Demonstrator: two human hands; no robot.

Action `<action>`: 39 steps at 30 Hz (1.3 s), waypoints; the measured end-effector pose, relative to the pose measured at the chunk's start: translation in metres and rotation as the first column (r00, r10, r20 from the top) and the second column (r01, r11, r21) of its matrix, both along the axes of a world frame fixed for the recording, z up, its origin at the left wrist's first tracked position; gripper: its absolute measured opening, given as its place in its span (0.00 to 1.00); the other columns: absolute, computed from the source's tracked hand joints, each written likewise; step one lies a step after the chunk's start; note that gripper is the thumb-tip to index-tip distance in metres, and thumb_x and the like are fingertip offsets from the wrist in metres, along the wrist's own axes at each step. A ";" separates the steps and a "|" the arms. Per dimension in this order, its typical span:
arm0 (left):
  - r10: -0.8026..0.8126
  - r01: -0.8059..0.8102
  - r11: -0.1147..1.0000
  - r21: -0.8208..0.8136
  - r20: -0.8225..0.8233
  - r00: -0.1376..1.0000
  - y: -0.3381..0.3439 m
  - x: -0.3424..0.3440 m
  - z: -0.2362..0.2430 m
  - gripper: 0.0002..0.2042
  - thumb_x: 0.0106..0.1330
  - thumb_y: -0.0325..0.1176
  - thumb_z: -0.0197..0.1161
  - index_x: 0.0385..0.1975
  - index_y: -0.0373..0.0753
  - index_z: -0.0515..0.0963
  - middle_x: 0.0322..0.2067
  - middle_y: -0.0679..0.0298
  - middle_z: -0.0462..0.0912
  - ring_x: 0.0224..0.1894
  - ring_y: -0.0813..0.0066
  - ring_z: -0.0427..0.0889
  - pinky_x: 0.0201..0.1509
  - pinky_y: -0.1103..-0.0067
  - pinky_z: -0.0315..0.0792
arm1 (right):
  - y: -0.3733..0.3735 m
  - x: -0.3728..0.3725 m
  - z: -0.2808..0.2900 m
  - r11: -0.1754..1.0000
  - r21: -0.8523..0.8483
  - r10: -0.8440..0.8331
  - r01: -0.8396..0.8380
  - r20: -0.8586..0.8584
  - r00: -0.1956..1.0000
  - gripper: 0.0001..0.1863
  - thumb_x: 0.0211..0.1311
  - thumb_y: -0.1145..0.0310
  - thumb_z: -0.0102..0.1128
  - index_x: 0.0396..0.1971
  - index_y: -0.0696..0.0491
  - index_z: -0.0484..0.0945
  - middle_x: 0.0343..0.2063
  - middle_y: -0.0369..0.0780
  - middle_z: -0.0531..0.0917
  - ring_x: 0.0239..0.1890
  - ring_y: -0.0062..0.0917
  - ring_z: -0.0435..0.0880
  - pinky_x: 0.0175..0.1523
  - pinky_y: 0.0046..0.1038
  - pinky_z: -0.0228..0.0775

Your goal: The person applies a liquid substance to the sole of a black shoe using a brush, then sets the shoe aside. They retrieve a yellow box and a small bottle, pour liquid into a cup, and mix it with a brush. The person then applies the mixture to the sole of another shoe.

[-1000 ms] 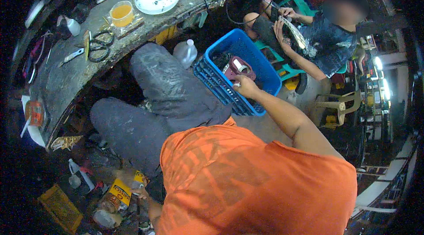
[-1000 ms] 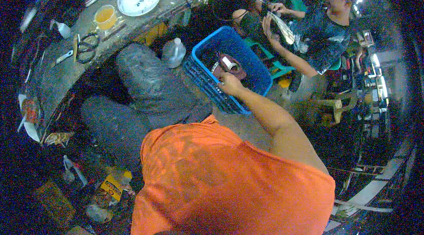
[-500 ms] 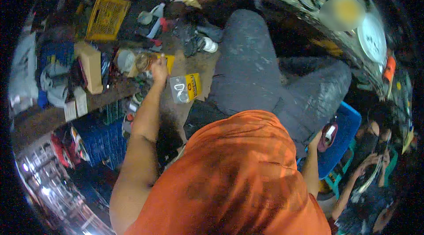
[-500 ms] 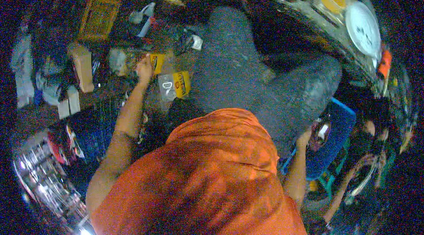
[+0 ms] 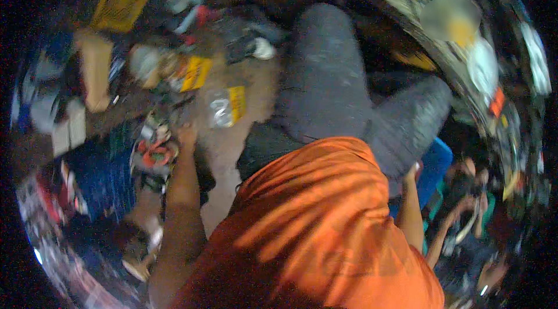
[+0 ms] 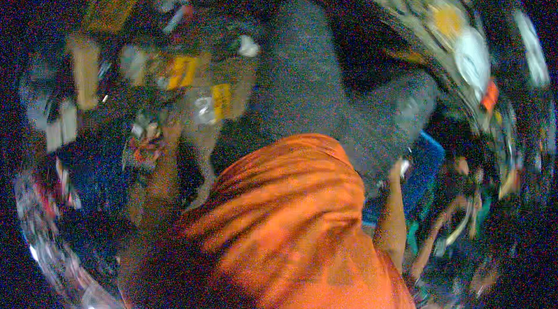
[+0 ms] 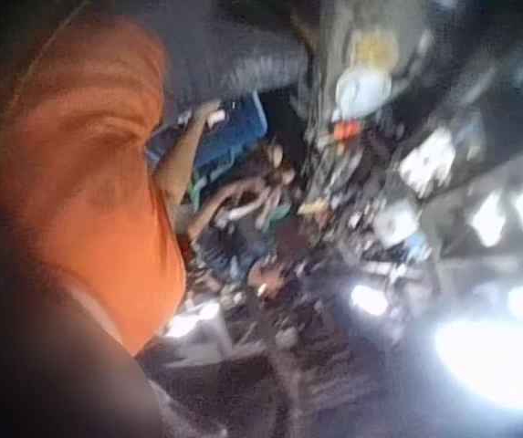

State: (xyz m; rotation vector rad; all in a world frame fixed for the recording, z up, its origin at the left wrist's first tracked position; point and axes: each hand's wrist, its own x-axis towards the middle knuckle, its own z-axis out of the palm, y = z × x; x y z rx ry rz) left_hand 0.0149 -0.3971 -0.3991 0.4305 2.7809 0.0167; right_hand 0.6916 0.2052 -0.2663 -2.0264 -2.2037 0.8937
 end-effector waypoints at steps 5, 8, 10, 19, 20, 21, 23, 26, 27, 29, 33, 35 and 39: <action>0.183 -0.369 0.830 0.419 0.420 0.889 0.072 0.009 -0.022 0.19 0.65 0.48 0.65 0.35 0.35 0.87 0.30 0.52 0.88 0.32 0.56 0.86 0.39 0.63 0.76 | -0.034 -0.010 0.004 0.983 0.173 0.082 -0.069 -0.073 0.994 0.25 0.48 0.77 0.61 0.52 0.56 0.81 0.38 0.46 0.85 0.40 0.40 0.83 0.52 0.37 0.75; -0.147 -0.364 0.652 0.665 0.582 0.800 0.136 -0.037 0.007 0.10 0.66 0.33 0.64 0.40 0.32 0.84 0.31 0.60 0.86 0.31 0.71 0.82 0.37 0.72 0.74 | -0.085 -0.011 0.000 0.992 0.124 0.036 -0.032 -0.026 0.999 0.22 0.44 0.77 0.65 0.45 0.56 0.84 0.47 0.50 0.83 0.54 0.45 0.79 0.60 0.38 0.72; -0.371 0.126 0.790 0.601 0.304 0.878 0.180 -0.059 0.033 0.09 0.68 0.32 0.64 0.40 0.33 0.83 0.31 0.62 0.85 0.31 0.71 0.81 0.36 0.73 0.74 | -0.117 -0.007 0.000 0.990 0.135 0.015 -0.026 0.086 0.996 0.23 0.43 0.74 0.67 0.46 0.53 0.84 0.48 0.47 0.81 0.53 0.45 0.77 0.58 0.41 0.71; -0.418 0.163 0.843 0.512 0.435 0.797 0.357 -0.102 0.181 0.09 0.73 0.39 0.63 0.36 0.40 0.78 0.25 0.67 0.78 0.25 0.83 0.73 0.26 0.81 0.64 | -0.171 0.010 -0.008 0.772 0.485 -0.504 0.411 0.072 0.861 0.29 0.53 0.59 0.71 0.56 0.47 0.77 0.53 0.38 0.76 0.57 0.40 0.71 0.60 0.44 0.60; -0.472 0.231 0.810 0.539 0.364 0.803 0.376 -0.100 0.191 0.09 0.73 0.39 0.63 0.37 0.41 0.78 0.25 0.67 0.78 0.25 0.84 0.73 0.25 0.81 0.63 | -0.170 0.018 -0.010 0.785 0.450 -0.535 0.425 0.148 0.832 0.27 0.55 0.56 0.70 0.54 0.48 0.77 0.51 0.39 0.78 0.55 0.41 0.73 0.59 0.45 0.62; -0.470 0.265 0.808 0.527 0.302 0.830 0.393 -0.094 0.201 0.09 0.73 0.40 0.63 0.37 0.41 0.77 0.24 0.67 0.78 0.25 0.85 0.73 0.23 0.82 0.61 | -0.170 0.026 -0.014 0.802 0.425 -0.533 0.419 0.195 0.823 0.25 0.57 0.53 0.68 0.53 0.48 0.78 0.49 0.41 0.80 0.54 0.41 0.76 0.57 0.45 0.64; -0.468 0.181 0.777 0.602 0.361 0.806 0.421 -0.083 0.227 0.11 0.73 0.40 0.62 0.38 0.38 0.77 0.26 0.68 0.79 0.25 0.83 0.74 0.25 0.83 0.65 | -0.167 0.037 -0.023 0.824 0.282 -0.554 0.491 0.218 0.804 0.24 0.60 0.49 0.65 0.48 0.50 0.79 0.44 0.42 0.83 0.49 0.42 0.80 0.53 0.46 0.69; -0.615 0.239 0.721 0.651 0.442 0.652 0.467 -0.065 0.272 0.12 0.74 0.39 0.61 0.41 0.35 0.78 0.31 0.67 0.80 0.30 0.82 0.76 0.30 0.84 0.71 | -0.165 0.042 -0.034 0.793 0.074 -0.606 0.605 0.199 0.770 0.23 0.64 0.45 0.61 0.42 0.52 0.80 0.37 0.45 0.86 0.41 0.44 0.85 0.45 0.47 0.75; -0.630 0.277 0.696 0.663 0.379 0.678 0.479 -0.054 0.282 0.12 0.74 0.39 0.61 0.43 0.35 0.79 0.32 0.67 0.81 0.31 0.82 0.77 0.30 0.84 0.71 | -0.164 0.041 -0.036 0.797 0.114 -0.603 0.594 0.223 0.766 0.23 0.64 0.45 0.60 0.40 0.52 0.80 0.35 0.45 0.86 0.39 0.44 0.86 0.43 0.47 0.76; -0.644 0.343 0.641 0.687 0.239 0.726 0.502 -0.025 0.288 0.13 0.75 0.39 0.60 0.47 0.34 0.79 0.35 0.66 0.82 0.34 0.81 0.78 0.31 0.84 0.72 | -0.164 0.039 -0.039 0.804 0.161 -0.594 0.572 0.233 0.770 0.22 0.65 0.45 0.59 0.39 0.51 0.80 0.33 0.45 0.86 0.37 0.44 0.86 0.41 0.47 0.78; -0.758 0.601 0.610 0.516 0.161 0.632 0.541 0.043 0.281 0.31 0.73 0.47 0.61 0.69 0.34 0.64 0.63 0.49 0.72 0.60 0.60 0.75 0.64 0.69 0.68 | -0.168 0.037 -0.038 0.806 0.091 -0.588 0.585 0.243 0.772 0.19 0.64 0.48 0.61 0.41 0.49 0.80 0.35 0.45 0.86 0.39 0.43 0.86 0.42 0.45 0.78; -0.848 0.742 0.526 0.415 0.193 0.493 0.555 0.075 0.268 0.37 0.73 0.50 0.59 0.76 0.44 0.53 0.72 0.38 0.55 0.75 0.46 0.56 0.74 0.62 0.56 | -0.169 0.039 -0.037 0.804 0.064 -0.587 0.592 0.251 0.770 0.18 0.62 0.51 0.62 0.43 0.49 0.80 0.37 0.44 0.86 0.39 0.42 0.86 0.43 0.45 0.79; -0.773 0.762 0.632 0.144 0.192 0.605 0.570 0.088 0.253 0.42 0.69 0.61 0.58 0.77 0.52 0.48 0.73 0.35 0.48 0.74 0.35 0.51 0.74 0.55 0.53 | -0.170 0.041 -0.034 0.818 0.107 -0.575 0.566 0.180 0.798 0.18 0.61 0.54 0.63 0.45 0.49 0.79 0.40 0.44 0.85 0.43 0.41 0.86 0.46 0.44 0.79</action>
